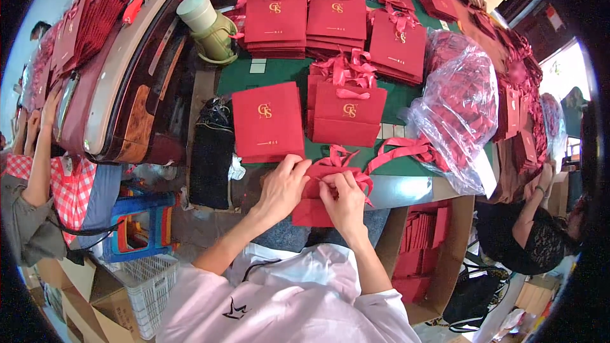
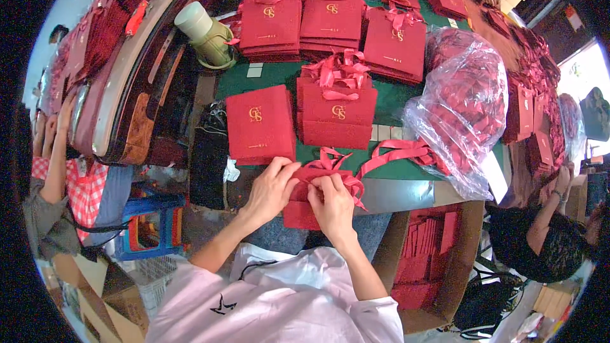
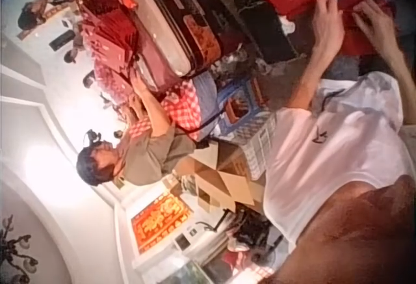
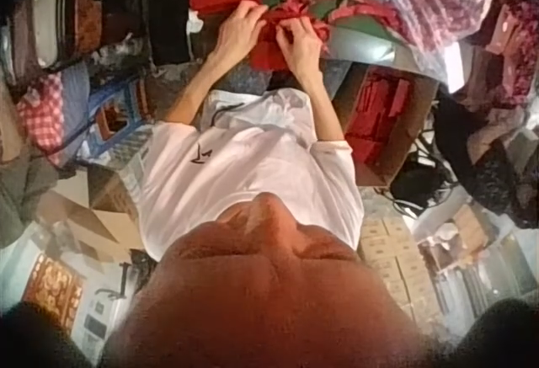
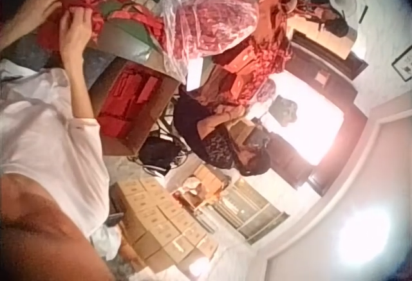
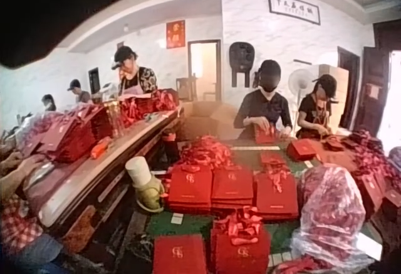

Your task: The person threads ribbons through holes in paper gift bags and ties them by hand to attach handles.

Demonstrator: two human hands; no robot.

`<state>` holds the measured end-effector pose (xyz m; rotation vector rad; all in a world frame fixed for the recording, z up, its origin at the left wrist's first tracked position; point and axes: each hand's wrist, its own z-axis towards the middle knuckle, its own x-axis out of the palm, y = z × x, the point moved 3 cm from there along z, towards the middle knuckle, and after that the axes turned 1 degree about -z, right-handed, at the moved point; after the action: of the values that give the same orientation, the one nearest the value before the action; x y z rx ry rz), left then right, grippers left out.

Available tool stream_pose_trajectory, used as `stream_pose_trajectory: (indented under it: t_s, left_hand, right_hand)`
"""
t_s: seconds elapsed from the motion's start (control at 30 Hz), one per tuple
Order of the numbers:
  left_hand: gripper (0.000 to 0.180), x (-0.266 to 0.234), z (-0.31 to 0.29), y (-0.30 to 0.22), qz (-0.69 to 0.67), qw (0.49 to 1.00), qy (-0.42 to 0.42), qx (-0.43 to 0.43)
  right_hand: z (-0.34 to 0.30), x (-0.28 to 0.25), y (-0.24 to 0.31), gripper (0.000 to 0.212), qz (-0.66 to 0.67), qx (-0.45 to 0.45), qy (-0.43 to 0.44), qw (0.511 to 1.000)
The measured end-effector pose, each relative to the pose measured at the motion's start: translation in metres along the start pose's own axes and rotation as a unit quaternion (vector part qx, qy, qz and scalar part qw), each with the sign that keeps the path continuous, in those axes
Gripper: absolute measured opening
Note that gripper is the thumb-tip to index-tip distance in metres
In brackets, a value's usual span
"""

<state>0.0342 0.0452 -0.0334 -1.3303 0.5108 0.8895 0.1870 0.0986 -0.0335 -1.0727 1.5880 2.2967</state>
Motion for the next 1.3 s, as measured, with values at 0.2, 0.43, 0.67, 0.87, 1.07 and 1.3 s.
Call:
stream_pose_trajectory:
  t_s: [0.2,0.43,0.67,0.87,1.07,1.3]
  left_hand:
    - [0.025,0.006,-0.002,0.0,-0.027,1.0,0.005,-0.01]
    - [0.019,0.002,-0.001,-0.007,-0.072,0.997,0.007,-0.014]
    - [0.012,0.01,-0.008,-0.015,-0.103,0.995,0.004,-0.01]
    - [0.013,0.01,-0.02,-0.034,-0.051,0.997,-0.064,0.017]
    - [0.019,0.009,-0.03,-0.047,-0.014,0.997,-0.066,0.041]
    - [0.018,0.009,-0.04,-0.052,-0.019,0.998,-0.047,0.031]
  right_hand:
    - [-0.002,0.013,-0.009,0.012,0.006,0.023,-0.022,0.999]
    - [-0.005,0.008,0.002,0.013,0.022,0.014,-0.043,0.999]
    - [-0.008,0.001,0.004,0.014,0.012,0.045,0.002,0.999]
    - [-0.013,-0.002,0.003,0.014,0.068,0.09,0.03,0.993]
    - [-0.021,-0.005,-0.006,0.015,0.134,0.137,0.057,0.98]
    - [-0.03,-0.009,0.016,0.014,-0.026,0.021,0.002,0.999]
